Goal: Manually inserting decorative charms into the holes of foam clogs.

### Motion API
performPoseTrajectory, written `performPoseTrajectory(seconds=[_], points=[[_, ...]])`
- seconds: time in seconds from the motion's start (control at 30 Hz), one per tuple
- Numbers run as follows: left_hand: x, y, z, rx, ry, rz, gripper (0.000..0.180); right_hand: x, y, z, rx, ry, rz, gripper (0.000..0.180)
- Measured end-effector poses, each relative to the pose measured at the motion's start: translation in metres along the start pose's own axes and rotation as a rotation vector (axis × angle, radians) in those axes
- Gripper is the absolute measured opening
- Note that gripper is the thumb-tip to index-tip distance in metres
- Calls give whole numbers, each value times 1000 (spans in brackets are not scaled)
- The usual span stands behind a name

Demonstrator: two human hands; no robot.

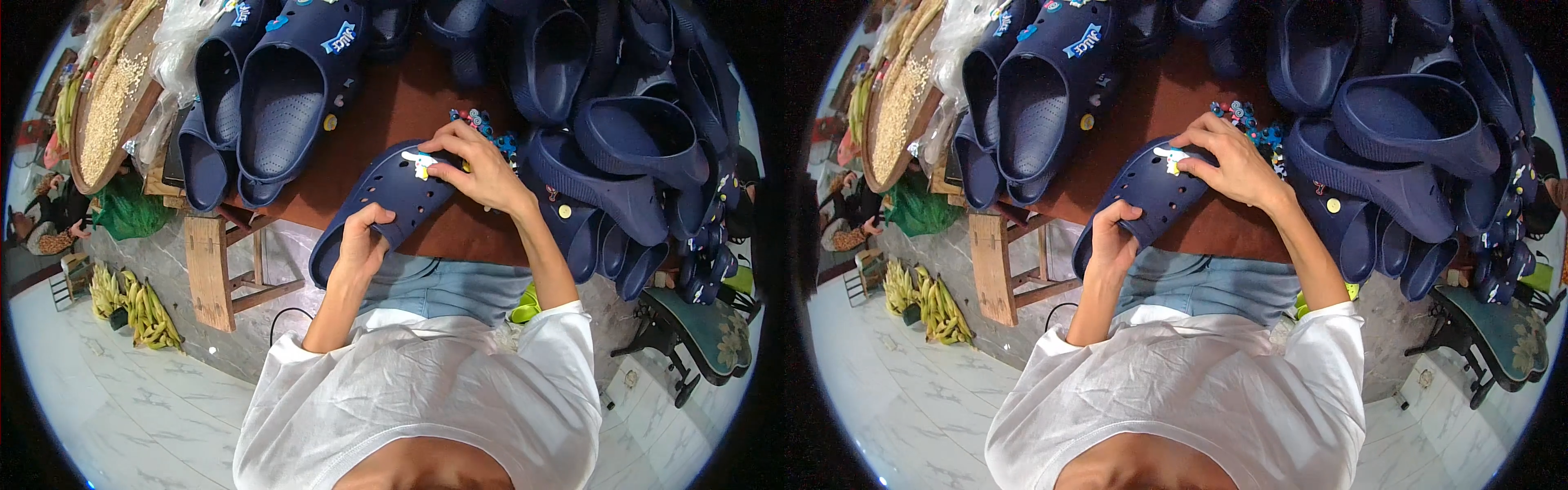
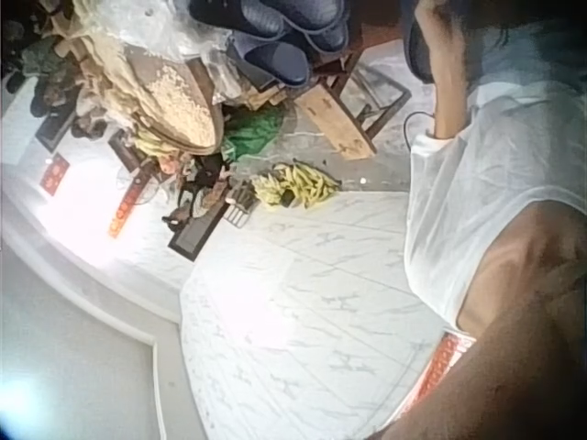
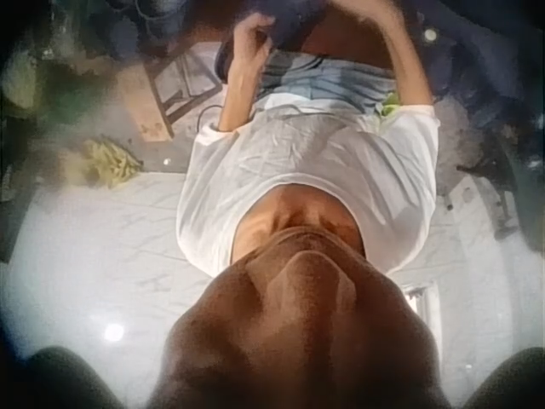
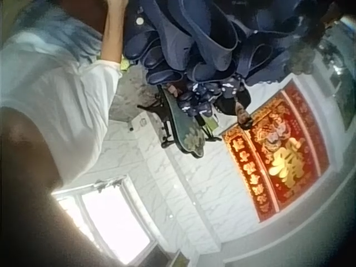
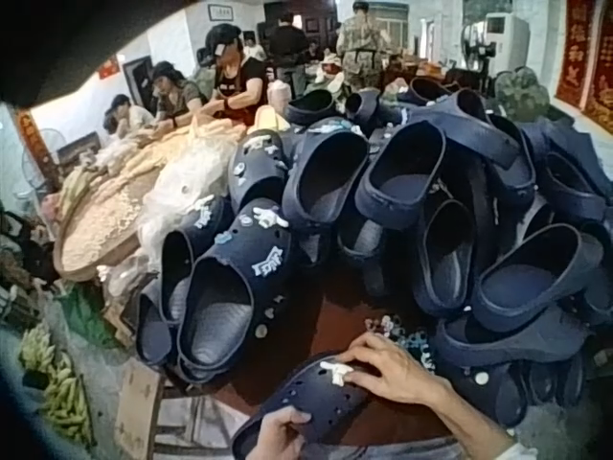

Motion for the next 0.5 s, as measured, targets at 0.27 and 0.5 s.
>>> performPoseTrajectory(seconds=[0.27,0.5], points=[[-6,2,2,21,-21,18,46,-5,2,-11,-108,-58,-18,24],[-8,1,3,76,2,8,44,-1,15,-5,-121,-24,-122,25]])
Point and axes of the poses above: each hand's wrist, its own x-axis away from the middle knuckle, its own y-axis out of the back of the hand, z = x × y, the point moved 8 cm from there along -x, towards the middle knuckle, and after that the axes turned 14 degrees about -x, right-handed, at the moved point
